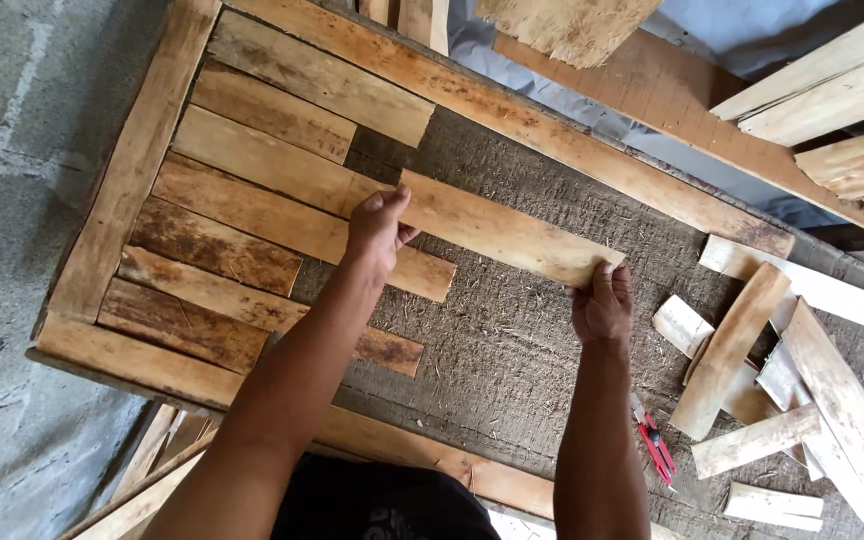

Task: Arranging and trimming thin wooden strips to fit into a decorative frame on a workbench.

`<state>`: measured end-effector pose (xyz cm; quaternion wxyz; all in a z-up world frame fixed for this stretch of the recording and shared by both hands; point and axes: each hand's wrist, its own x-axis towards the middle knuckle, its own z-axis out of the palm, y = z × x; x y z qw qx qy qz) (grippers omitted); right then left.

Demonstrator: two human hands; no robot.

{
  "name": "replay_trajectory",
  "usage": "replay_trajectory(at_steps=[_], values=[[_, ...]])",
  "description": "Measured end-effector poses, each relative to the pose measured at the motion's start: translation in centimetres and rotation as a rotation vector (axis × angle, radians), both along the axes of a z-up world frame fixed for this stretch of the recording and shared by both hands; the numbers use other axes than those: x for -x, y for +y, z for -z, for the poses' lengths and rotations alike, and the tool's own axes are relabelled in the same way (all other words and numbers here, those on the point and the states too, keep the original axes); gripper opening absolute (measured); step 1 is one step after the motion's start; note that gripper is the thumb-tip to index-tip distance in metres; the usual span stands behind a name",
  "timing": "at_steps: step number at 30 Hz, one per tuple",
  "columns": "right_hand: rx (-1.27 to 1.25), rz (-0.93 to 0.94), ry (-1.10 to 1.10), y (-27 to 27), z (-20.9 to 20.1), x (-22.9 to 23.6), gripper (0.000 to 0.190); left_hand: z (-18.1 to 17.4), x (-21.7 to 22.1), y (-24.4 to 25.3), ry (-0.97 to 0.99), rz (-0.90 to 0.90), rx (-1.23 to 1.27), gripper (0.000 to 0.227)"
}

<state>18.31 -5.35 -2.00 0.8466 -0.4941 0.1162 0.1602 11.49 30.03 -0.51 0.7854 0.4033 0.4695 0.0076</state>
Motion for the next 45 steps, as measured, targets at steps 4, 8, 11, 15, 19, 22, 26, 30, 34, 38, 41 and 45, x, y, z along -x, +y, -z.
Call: replay_trajectory(at_steps=[4,8,11,15,19,22,26,30,34,38,41,45], values=[[-0.05,0.052,0.027,1.2,-0.4,-1.2,0.019,3.1,-2.5,1.2,-0.002,-0.03,0.044,0.017],[0.201,0.167,0.089,2.1,0.6,-2.9,0.02,6.6,-5.3,1.5,-0.103,-0.039,-0.041,0.012],[0.244,0.246,0.133,2.8,1.7,-4.6,0.02,8.8,-7.0,2.6,-0.128,0.085,-0.276,0.019],[0.338,0.375,0.233,3.7,2.3,-6.7,0.022,7.4,-7.5,3.8,-0.155,0.271,-1.149,0.025],[0.39,0.395,0.239,3.6,3.5,-8.9,0.021,6.7,-7.3,5.3,-0.304,0.216,-1.525,0.022],[0.447,0.365,0.251,3.6,4.3,-10.0,0.021,7.0,-6.9,6.6,-0.321,0.479,-1.706,0.033],[0.479,0.369,0.243,4.0,4.7,-10.6,0.019,7.1,-6.9,7.1,-0.363,0.714,-1.822,0.044],[0.505,0.367,0.236,4.1,6.0,-11.1,0.019,8.2,-7.1,7.1,-0.357,0.758,-1.849,0.039],[0.533,0.351,0.247,4.2,6.0,-11.3,0.02,8.3,-7.1,6.9,-0.36,0.745,-1.843,0.032],[0.643,0.362,0.206,5.0,4.9,-11.5,0.018,7.3,-7.1,6.8,-0.334,0.808,-1.849,0.035],[0.881,0.339,0.156,5.3,4.3,-11.7,0.02,7.2,-7.1,7.0,-0.329,0.863,-1.861,0.039],[1.203,0.278,0.113,5.1,4.5,-12.1,0.019,9.6,-7.4,7.5,-0.298,0.933,-1.898,0.045]])
